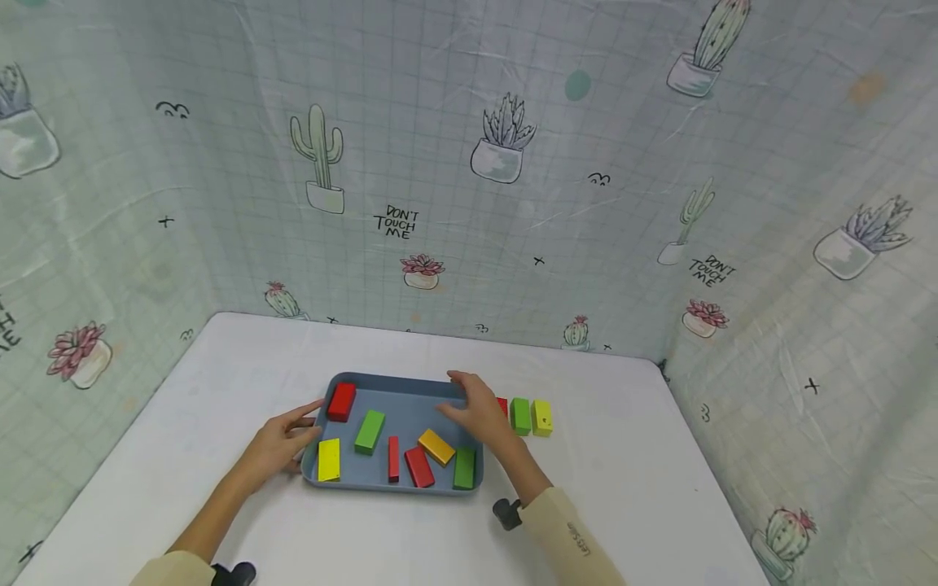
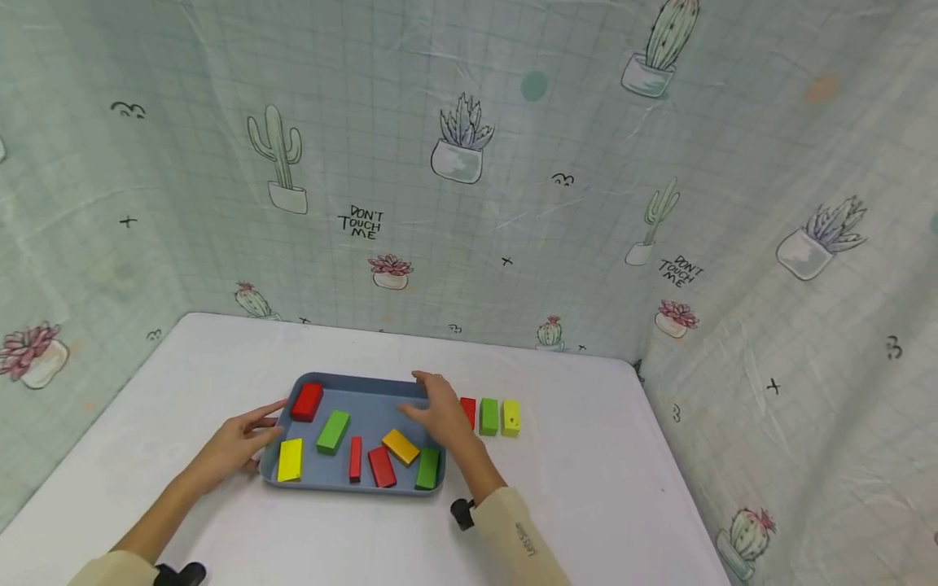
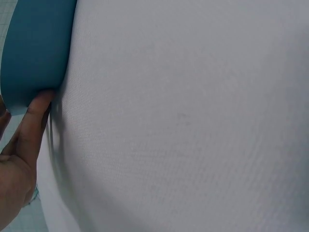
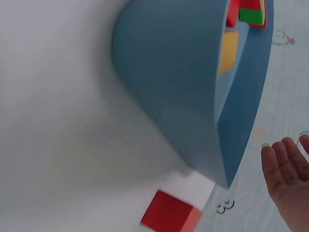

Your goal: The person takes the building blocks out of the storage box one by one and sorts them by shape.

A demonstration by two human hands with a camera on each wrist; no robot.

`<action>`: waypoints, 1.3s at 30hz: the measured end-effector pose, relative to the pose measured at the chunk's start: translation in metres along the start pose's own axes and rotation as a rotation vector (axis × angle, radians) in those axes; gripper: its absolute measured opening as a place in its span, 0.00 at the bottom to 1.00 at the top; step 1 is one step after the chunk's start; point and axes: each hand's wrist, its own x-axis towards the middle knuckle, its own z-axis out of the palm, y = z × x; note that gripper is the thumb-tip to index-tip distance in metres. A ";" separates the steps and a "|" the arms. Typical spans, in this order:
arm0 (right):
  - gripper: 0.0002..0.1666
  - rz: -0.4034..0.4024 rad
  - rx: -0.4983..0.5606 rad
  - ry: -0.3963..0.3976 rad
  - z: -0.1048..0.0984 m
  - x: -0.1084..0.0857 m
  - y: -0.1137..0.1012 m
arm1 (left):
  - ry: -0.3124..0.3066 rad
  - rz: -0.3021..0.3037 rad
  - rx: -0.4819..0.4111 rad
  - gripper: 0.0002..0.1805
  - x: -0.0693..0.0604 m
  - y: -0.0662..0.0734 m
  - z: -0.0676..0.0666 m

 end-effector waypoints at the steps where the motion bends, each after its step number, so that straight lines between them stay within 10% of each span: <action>1: 0.38 0.001 0.007 -0.011 0.003 0.000 -0.003 | 0.001 -0.001 0.001 0.30 0.000 0.000 0.000; 39: 0.48 -0.030 -0.275 -0.195 0.086 0.005 -0.045 | 0.002 0.012 -0.005 0.30 0.002 -0.006 -0.001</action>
